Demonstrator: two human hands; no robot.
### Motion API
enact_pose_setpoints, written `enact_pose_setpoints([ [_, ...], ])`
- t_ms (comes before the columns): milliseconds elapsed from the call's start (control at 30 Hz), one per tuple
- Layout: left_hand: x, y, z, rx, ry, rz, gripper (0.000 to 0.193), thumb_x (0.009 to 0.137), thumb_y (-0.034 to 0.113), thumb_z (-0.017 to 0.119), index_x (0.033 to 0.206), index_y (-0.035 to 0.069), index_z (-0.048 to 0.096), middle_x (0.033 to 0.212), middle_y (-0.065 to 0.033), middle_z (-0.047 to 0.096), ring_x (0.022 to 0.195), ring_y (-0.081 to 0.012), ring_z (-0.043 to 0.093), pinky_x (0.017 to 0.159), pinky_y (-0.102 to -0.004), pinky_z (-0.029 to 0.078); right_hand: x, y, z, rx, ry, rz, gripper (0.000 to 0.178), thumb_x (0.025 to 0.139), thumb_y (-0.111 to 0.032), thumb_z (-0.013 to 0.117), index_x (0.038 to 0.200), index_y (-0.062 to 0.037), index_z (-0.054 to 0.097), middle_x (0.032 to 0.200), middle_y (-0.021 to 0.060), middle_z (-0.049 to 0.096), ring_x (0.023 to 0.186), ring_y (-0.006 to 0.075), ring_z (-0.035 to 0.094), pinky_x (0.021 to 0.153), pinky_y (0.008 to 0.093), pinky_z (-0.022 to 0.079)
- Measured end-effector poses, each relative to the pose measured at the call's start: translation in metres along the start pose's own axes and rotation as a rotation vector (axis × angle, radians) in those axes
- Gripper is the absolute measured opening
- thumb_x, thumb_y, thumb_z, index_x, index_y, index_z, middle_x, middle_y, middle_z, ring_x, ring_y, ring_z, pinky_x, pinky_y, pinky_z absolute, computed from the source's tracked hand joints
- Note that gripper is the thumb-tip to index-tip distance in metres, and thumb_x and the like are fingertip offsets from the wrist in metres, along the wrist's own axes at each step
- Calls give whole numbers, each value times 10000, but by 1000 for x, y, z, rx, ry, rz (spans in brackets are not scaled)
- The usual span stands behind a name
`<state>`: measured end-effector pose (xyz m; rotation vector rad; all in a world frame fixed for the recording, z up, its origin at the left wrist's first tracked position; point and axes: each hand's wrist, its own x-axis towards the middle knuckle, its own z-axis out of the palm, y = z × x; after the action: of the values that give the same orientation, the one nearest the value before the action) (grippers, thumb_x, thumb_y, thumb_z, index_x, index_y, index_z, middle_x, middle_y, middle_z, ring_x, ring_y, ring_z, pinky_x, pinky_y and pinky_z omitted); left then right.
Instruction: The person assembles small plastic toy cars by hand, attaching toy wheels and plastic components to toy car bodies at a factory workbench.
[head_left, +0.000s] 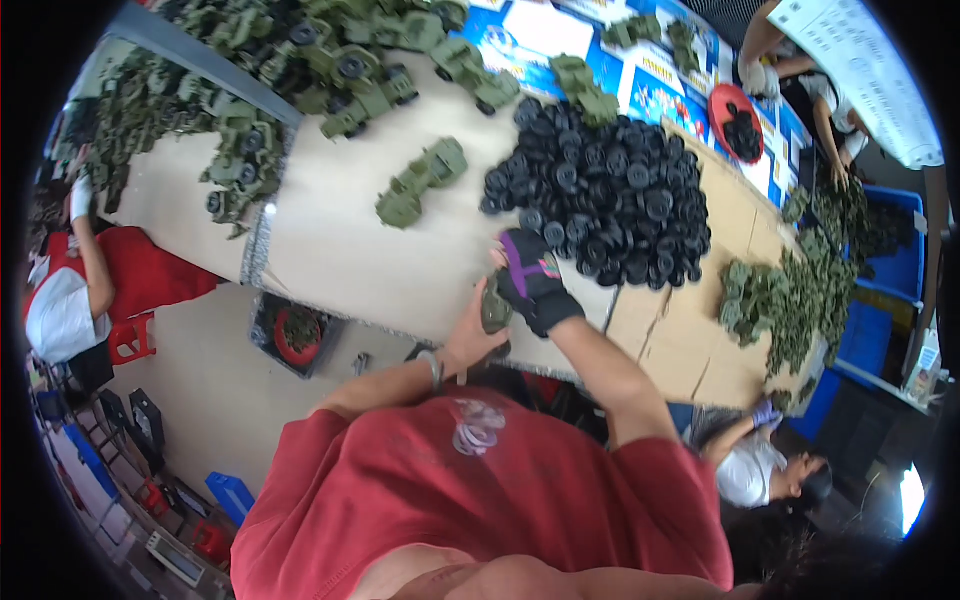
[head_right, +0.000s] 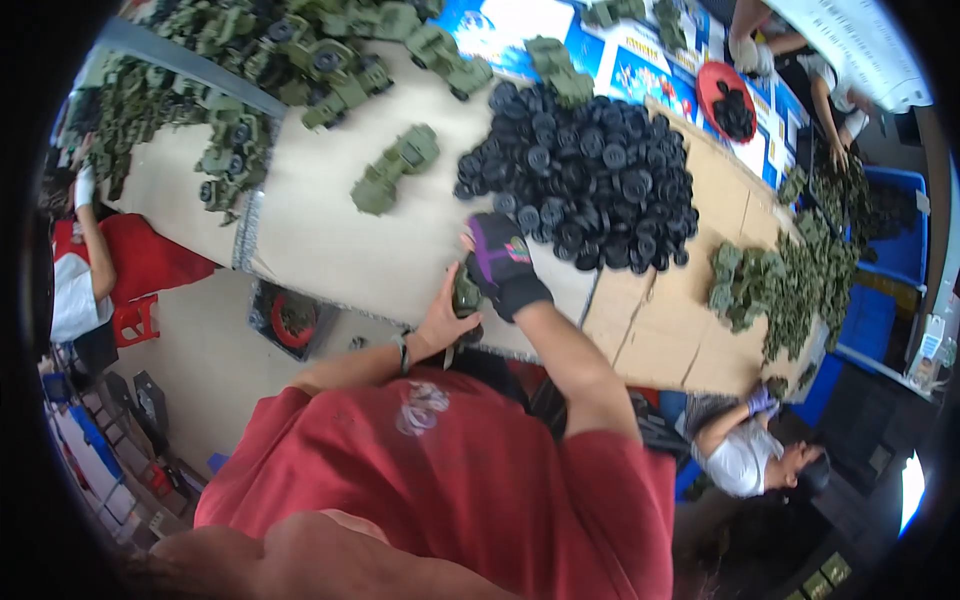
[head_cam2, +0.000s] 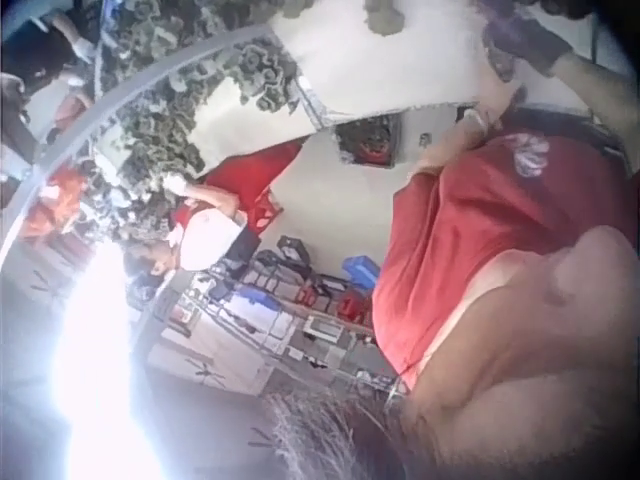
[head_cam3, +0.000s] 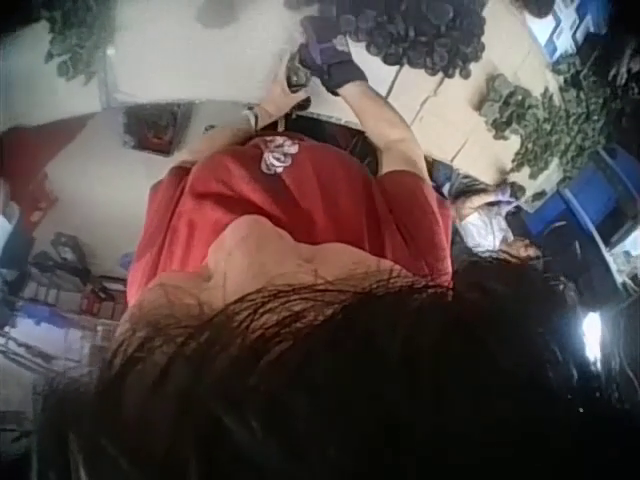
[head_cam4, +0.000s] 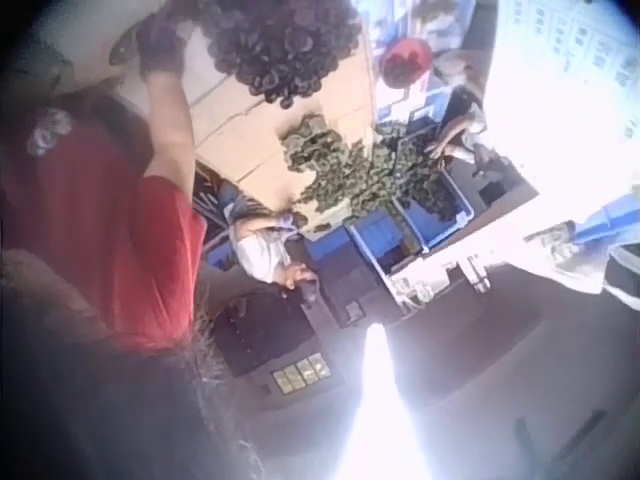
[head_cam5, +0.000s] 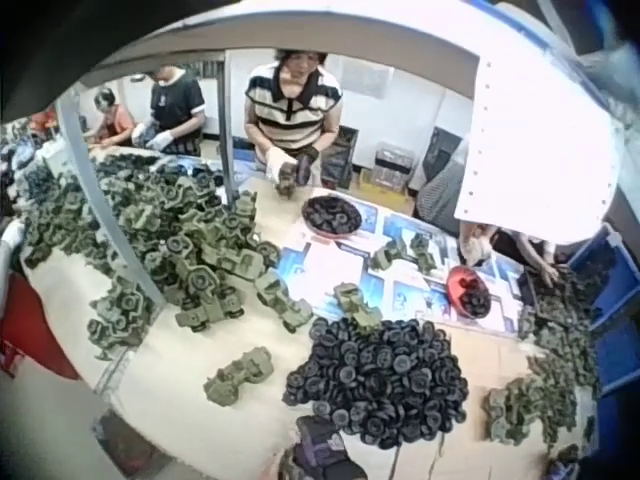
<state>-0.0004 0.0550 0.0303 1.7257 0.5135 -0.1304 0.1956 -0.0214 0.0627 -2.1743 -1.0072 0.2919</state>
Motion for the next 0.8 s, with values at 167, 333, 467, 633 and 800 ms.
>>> enact_pose_setpoints([
  [167,29,52,-93,-375,247,91,1210,852,226,877,1731,42,67,1620,-230,434,1482,-322,482,1219,-468,415,-34,-15,-38,566,384,358,233,1043,-137,676,1258,-48,699,1030,38,663,942,156,632,845,323,529],
  [333,176,148,-311,-51,657,233,1225,840,431,909,1684,-68,174,1560,-290,489,1403,-366,537,1169,-409,456,-127,10,-76,291,358,399,223,1037,-123,665,1238,-33,703,997,31,660,911,147,624,809,313,523],
  [467,253,198,-397,-157,622,-13,1354,815,676,842,1730,67,51,1740,-227,273,1562,-420,357,1221,-678,302,-203,34,-87,190,413,544,205,1020,-119,671,1190,-12,709,983,88,706,902,225,681,803,368,549],
  [633,245,55,-411,288,374,492,613,1090,218,661,1609,-33,453,1555,-181,595,1322,-273,653,1127,-370,504,-259,99,-157,-285,483,573,332,943,-184,738,1218,-4,684,1113,219,720,1053,414,688,912,492,552],
  [800,122,6,-136,291,-86,195,413,986,-5,691,1398,17,680,1462,-88,661,1322,-221,638,1082,-348,544,-284,157,-292,-636,514,983,612,873,-288,817,1374,6,624,1277,264,691,1206,467,637,1046,535,523],
])
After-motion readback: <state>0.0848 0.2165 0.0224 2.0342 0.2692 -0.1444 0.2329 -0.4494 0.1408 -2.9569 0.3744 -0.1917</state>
